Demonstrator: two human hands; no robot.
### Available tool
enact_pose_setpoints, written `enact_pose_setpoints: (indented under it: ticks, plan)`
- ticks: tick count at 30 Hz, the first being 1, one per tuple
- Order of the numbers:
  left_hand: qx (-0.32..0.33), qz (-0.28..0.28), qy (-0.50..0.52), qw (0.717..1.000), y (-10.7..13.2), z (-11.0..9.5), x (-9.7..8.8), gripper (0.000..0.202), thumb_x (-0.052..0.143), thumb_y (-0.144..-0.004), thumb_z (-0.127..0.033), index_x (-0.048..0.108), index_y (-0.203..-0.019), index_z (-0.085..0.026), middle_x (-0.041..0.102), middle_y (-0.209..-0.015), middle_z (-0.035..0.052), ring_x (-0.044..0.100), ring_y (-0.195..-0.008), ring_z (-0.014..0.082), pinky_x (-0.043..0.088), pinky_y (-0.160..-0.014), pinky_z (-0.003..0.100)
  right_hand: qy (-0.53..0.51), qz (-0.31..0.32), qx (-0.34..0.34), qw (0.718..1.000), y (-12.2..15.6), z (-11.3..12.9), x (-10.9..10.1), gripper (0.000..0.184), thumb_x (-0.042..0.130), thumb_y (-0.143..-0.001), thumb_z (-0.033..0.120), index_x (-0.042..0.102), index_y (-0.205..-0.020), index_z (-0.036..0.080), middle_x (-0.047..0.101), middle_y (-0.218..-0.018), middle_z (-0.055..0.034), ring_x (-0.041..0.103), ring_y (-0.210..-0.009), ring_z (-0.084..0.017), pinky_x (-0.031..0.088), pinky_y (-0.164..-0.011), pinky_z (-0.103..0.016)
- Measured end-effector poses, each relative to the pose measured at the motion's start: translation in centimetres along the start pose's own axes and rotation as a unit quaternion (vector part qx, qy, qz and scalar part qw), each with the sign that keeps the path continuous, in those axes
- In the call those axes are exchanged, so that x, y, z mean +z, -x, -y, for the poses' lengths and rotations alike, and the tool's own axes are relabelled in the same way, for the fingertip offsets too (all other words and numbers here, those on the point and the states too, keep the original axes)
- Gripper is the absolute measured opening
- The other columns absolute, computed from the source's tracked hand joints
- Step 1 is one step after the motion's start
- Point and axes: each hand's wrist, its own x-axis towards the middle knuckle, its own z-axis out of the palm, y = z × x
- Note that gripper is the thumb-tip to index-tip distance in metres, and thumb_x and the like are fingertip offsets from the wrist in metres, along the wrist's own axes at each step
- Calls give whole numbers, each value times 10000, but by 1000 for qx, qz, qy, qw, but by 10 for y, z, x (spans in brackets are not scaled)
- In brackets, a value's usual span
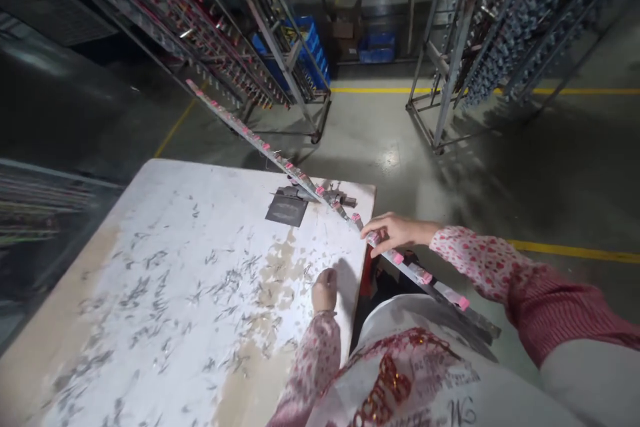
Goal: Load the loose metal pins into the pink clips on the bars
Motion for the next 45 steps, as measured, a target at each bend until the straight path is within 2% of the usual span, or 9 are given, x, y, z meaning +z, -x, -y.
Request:
enact_pose_setpoints:
  ticks: [3,7,12,18,29,34,39,42,45]
  plan:
    - [44,9,58,997,-2,-39,-32,251,500,-883,-381,641,-875,-173,703,-784,58,681,-717,193,518,-674,285,59,-11,-15,998,2,6,-2,473,684,-772,503,659,-1083,147,633,-972,-56,566,-769,-119,427,-717,-216]
    - [141,12,184,973,5,-124,-75,233,602,-849,-386,671,-897,-168,718,-786,44,686,-703,176,538,-698,275,134,-23,-36,990,2,10,-1,449,646,-799,528,664,-1014,134,630,-921,-48,565,-737,-115,409,-682,-209]
    - [235,-32,201,951,16,-205,-98,165,635,-841,-325,702,-879,-179,726,-758,30,684,-674,158,537,-658,245,260,-5,-58,964,-2,13,3,405,606,-837,520,660,-921,128,644,-843,-50,591,-732,-147,398,-663,-238]
    - [292,-72,158,940,22,-234,-95,131,632,-849,-287,708,-868,-182,728,-764,28,673,-660,143,533,-652,228,318,19,-70,945,-4,21,-1,350,574,-872,493,643,-943,158,655,-857,-54,597,-711,-150,352,-571,-243]
    - [386,-127,11,914,28,-243,-82,112,593,-880,-250,687,-876,-189,726,-799,50,671,-714,168,503,-673,270,275,6,-91,957,-1,18,-4,387,564,-868,517,652,-926,144,635,-852,-67,574,-697,-145,357,-584,-250]
    - [335,-96,40,937,32,-211,-69,174,534,-902,-245,666,-998,-185,717,-923,84,665,-857,189,500,-777,306,106,-1,-57,993,8,6,-1,393,621,-829,503,662,-995,149,644,-904,-64,592,-764,-154,414,-653,-247]
    - [30,-102,26,994,0,-84,-58,176,559,-826,-266,650,-928,-154,702,-881,93,666,-766,186,524,-687,287,-157,-41,39,986,41,-6,4,508,569,-826,585,639,-999,113,634,-938,-94,606,-815,-174,465,-698,-274]
    - [-47,-128,6,991,-18,-14,-61,59,580,-758,-180,626,-778,-148,640,-695,49,612,-595,168,499,-614,295,-207,-9,42,977,60,2,8,611,549,-801,652,621,-1098,122,616,-1059,-127,591,-882,-187,466,-736,-288]
    - [-64,-125,15,990,-31,18,-59,39,582,-759,-138,609,-734,-149,598,-694,20,568,-579,131,481,-629,278,-180,31,71,981,62,14,14,603,617,-766,618,613,-1151,154,603,-1137,-118,579,-942,-200,465,-749,-291]
